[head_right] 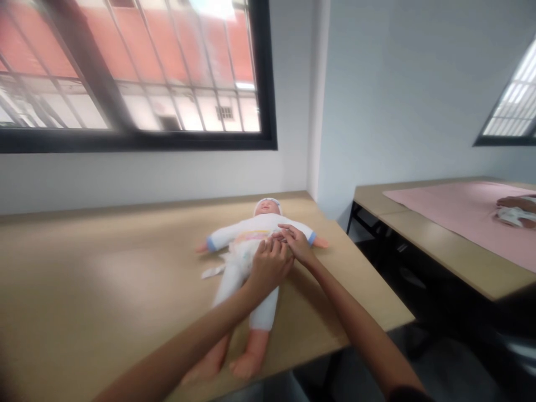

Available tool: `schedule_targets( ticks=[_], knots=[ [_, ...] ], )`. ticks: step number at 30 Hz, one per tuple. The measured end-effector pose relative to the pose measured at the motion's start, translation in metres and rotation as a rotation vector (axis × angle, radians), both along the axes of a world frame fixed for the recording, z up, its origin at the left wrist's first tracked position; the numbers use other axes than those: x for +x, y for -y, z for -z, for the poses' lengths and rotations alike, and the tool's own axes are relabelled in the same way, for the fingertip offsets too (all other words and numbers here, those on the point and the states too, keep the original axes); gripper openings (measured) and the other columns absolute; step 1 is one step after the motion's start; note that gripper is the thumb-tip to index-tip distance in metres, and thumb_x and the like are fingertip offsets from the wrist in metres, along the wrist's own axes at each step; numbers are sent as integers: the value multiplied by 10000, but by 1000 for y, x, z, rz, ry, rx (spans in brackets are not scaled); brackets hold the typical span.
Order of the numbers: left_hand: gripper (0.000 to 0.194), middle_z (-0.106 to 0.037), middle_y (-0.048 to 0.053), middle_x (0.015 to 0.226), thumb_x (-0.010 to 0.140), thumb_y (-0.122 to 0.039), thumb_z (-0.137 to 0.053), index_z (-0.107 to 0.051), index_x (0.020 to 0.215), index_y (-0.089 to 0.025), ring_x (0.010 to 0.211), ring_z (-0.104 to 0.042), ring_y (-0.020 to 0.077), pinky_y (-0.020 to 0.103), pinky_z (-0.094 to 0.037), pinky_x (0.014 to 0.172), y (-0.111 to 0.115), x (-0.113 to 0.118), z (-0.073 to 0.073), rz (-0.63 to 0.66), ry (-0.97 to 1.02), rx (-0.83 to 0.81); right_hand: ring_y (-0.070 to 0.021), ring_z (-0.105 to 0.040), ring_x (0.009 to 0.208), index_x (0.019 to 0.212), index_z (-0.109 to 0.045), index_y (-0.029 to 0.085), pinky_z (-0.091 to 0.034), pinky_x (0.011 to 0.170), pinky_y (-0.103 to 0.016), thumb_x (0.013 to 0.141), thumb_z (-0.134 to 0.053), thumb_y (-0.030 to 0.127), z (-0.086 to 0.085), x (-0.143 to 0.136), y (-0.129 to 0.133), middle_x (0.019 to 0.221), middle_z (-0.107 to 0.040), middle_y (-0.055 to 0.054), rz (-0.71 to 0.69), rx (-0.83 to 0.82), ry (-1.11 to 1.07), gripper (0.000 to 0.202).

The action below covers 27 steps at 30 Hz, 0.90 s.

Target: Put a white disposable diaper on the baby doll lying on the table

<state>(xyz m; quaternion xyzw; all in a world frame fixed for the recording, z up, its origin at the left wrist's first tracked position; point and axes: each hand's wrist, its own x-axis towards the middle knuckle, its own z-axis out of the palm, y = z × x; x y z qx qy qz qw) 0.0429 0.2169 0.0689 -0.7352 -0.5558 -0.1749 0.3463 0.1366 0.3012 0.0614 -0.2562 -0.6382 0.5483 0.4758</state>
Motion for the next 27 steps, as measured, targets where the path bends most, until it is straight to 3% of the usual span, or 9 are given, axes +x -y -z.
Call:
schedule_targets(
  ticks=[5, 19, 27],
  knots=[
    [290, -675, 205, 904, 865, -275, -440, -634, 938, -72, 923, -594, 324, 469, -390, 835, 0, 0, 1, 19, -1, 8, -190, -656, 905, 1080, -598, 212, -471, 933, -375, 831, -541, 422, -1, 0, 1, 924, -699, -53, -1, 8, 8, 331],
    [309, -682, 195, 903, 875, -279, -438, -643, 947, -60, 904, -619, 312, 422, -410, 813, 0, 0, 0, 3, -32, -11, -186, -650, 902, 1070, -609, 207, -463, 931, -366, 815, -560, 418, -1, 0, 0, 923, -696, -52, -10, -11, -5, 335],
    [331, -682, 197, 902, 883, -296, -443, -649, 976, -53, 914, -617, 319, 423, -411, 787, 0, 0, 1, 4, -46, 7, -173, -640, 800, 1034, -604, 209, -494, 827, -331, 825, -537, 442, -5, -2, 6, 852, -682, -36, 54, 47, -51, 321]
  ],
)
